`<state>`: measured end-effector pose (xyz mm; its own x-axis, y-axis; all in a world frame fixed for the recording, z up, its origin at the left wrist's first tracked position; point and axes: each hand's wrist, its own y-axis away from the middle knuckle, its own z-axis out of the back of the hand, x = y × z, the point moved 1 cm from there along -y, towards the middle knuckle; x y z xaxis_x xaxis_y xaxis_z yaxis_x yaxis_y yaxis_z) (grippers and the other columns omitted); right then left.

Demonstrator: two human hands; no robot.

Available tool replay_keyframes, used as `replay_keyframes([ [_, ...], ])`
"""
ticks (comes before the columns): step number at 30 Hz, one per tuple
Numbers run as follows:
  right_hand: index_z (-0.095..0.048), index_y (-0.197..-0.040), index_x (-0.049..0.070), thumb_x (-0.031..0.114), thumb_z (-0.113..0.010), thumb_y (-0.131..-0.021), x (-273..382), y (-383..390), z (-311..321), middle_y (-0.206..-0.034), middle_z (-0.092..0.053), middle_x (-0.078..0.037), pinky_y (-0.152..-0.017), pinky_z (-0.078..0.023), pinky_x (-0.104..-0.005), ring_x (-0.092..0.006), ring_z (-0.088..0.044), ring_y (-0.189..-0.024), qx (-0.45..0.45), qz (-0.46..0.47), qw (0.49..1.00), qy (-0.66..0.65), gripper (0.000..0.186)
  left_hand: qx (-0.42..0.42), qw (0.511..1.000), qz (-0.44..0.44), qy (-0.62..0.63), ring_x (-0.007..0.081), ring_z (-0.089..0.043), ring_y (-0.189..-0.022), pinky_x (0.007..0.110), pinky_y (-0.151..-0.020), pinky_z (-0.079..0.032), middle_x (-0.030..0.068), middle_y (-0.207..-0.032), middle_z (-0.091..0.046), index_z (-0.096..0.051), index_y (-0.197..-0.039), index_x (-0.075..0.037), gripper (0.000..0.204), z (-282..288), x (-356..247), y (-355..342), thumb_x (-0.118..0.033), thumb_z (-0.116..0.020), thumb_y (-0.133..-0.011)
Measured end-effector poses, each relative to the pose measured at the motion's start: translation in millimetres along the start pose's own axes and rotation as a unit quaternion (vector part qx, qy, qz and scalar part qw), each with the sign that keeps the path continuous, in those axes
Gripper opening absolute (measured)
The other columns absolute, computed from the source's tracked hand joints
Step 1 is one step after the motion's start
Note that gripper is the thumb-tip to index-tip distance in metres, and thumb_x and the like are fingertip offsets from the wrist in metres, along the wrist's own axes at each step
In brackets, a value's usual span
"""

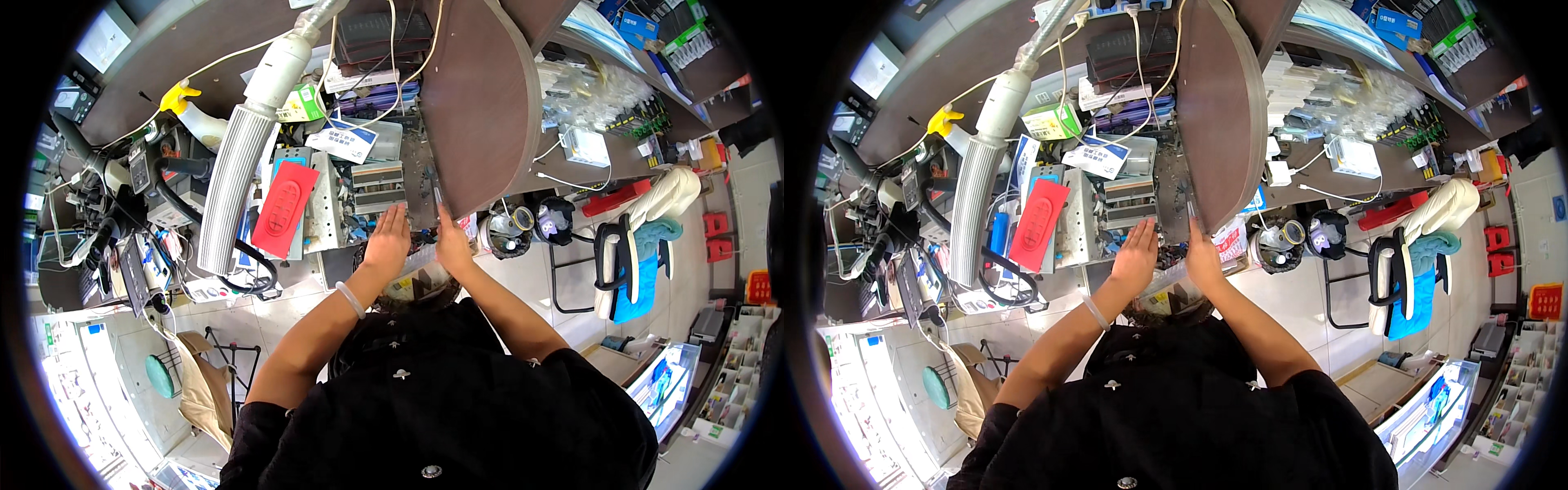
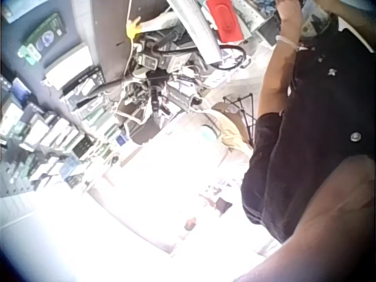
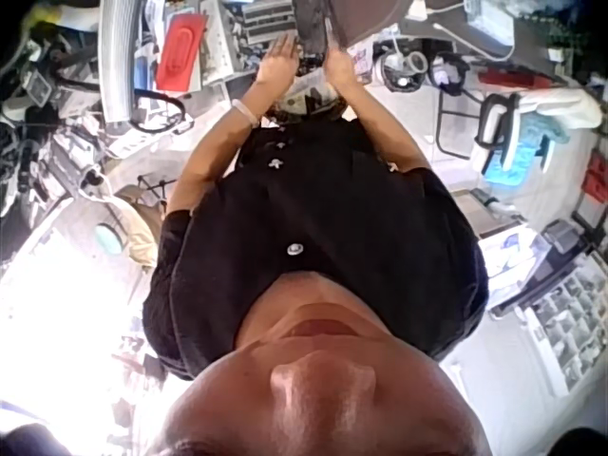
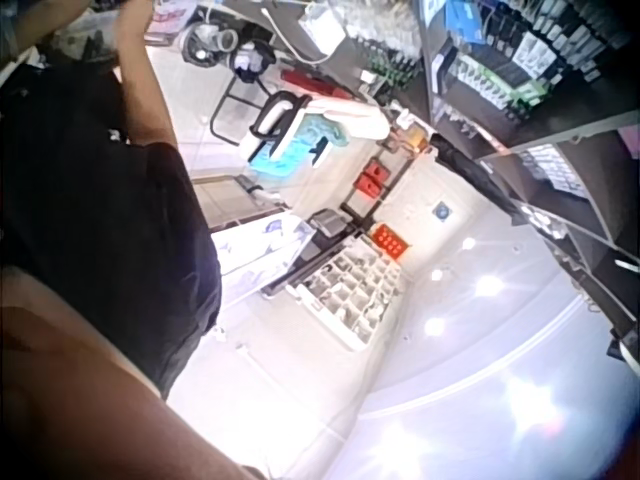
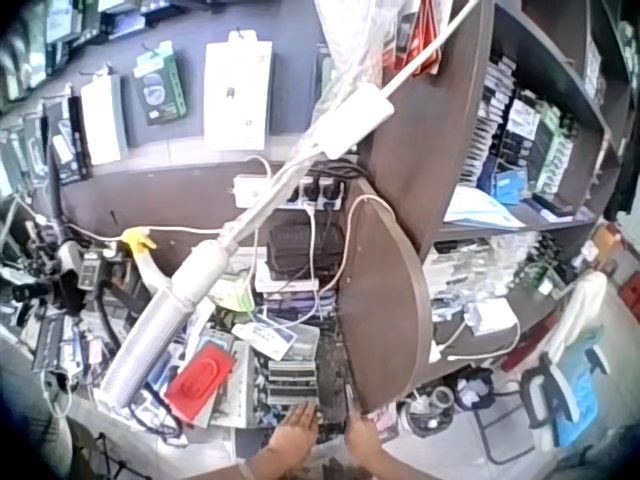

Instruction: The person unwraps a white cable, cuts a wire with scissors, and then manipulates internal components inside a computer chassis while sorting through items in a small bin.

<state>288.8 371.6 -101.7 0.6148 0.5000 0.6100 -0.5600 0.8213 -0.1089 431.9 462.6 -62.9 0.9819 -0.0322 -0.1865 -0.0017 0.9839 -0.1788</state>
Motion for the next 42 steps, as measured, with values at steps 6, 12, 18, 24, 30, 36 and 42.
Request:
replay_keyframes([
  [6, -0.033, -0.132, 0.007, 0.001, -0.045, -0.082, 0, 34, 16, -0.088, -0.056, -0.028, -0.066, -0.045, -0.0478, -0.0421, -0.056, -0.076, 0.104, -0.011, 0.994, 0.032, 0.051, -0.007, 1.0, -0.004, -0.01, 0.0337, -0.041, -0.121, 0.039, -0.102, -0.032, 0.0237, -0.13, -0.04, -0.052, -0.108, 0.01, 0.037, -2, 6, 3, -0.006, -0.052, -0.075],
  [12, -0.03, -0.134, 0.009, 0.003, -0.043, -0.085, -6, 92, 55, -0.094, -0.055, -0.027, -0.065, -0.045, -0.0474, -0.0431, -0.055, -0.078, 0.202, -0.013, 0.979, 0.019, 0.051, -0.01, 1.0, -0.004, -0.01, 0.0334, -0.041, -0.12, 0.039, -0.102, -0.032, 0.0243, -0.13, -0.04, -0.052, -0.108, 0.01, 0.038, -1, 3, 3, -0.007, -0.052, -0.074],
  [18, -0.028, -0.134, 0.01, 0.007, -0.044, -0.086, -17, 72, 49, -0.093, -0.055, -0.027, -0.065, -0.045, -0.0497, -0.0447, -0.055, -0.075, 0.11, -0.046, 0.99, 0.078, 0.052, 0.002, 1.0, 0.0, -0.005, 0.0331, -0.039, -0.122, 0.038, -0.103, -0.031, 0.0241, -0.131, -0.038, -0.051, -0.11, 0.01, 0.04, 0, 4, 2, -0.005, -0.051, -0.073],
  [24, -0.029, -0.134, 0.01, 0.006, -0.045, -0.086, -21, 108, 39, -0.096, -0.055, -0.024, -0.069, -0.046, -0.0469, -0.0428, -0.055, -0.082, 0.174, 0.002, 0.985, 0.007, 0.051, 0.014, 1.0, 0.005, 0.01, 0.0322, -0.037, -0.123, 0.037, -0.104, -0.03, 0.0234, -0.132, -0.037, -0.05, -0.111, 0.009, 0.041, 1, 4, 3, -0.003, -0.051, -0.072],
  [30, -0.034, -0.132, 0.006, 0.002, -0.048, -0.083, -15, 64, 26, -0.099, -0.056, -0.025, -0.073, -0.045, -0.045, -0.0418, -0.055, -0.085, 0.067, 0.022, 0.997, -0.016, 0.051, 0.006, 1.0, 0.0, 0.018, 0.0327, -0.038, -0.123, 0.037, -0.103, -0.03, 0.0235, -0.132, -0.038, -0.053, -0.107, 0.009, 0.038, -1, 5, 2, -0.003, -0.054, -0.071],
  [36, -0.037, -0.13, 0.01, 0.005, -0.047, -0.081, -3, 14, 9, -0.081, -0.059, -0.025, -0.066, -0.046, -0.0454, -0.0401, -0.058, -0.074, 0.092, -0.006, 0.996, -0.012, 0.05, 0.023, 1.0, -0.01, 0.016, 0.0308, -0.037, -0.124, 0.036, -0.103, -0.03, 0.022, -0.132, -0.038, -0.054, -0.106, 0.008, 0.035, -1, 11, 0, -0.002, -0.054, -0.072],
  [42, -0.039, -0.13, 0.011, 0.002, -0.047, -0.081, -17, 49, 20, -0.09, -0.059, -0.023, -0.069, -0.046, -0.0432, -0.0372, -0.057, -0.08, 0.07, 0.081, 0.994, -0.004, 0.05, 0.044, 0.998, -0.014, 0.053, 0.0311, -0.038, -0.123, 0.038, -0.103, -0.031, 0.021, -0.133, -0.037, -0.055, -0.101, 0.003, 0.038, 2, 18, -1, -0.004, -0.061, -0.064],
])
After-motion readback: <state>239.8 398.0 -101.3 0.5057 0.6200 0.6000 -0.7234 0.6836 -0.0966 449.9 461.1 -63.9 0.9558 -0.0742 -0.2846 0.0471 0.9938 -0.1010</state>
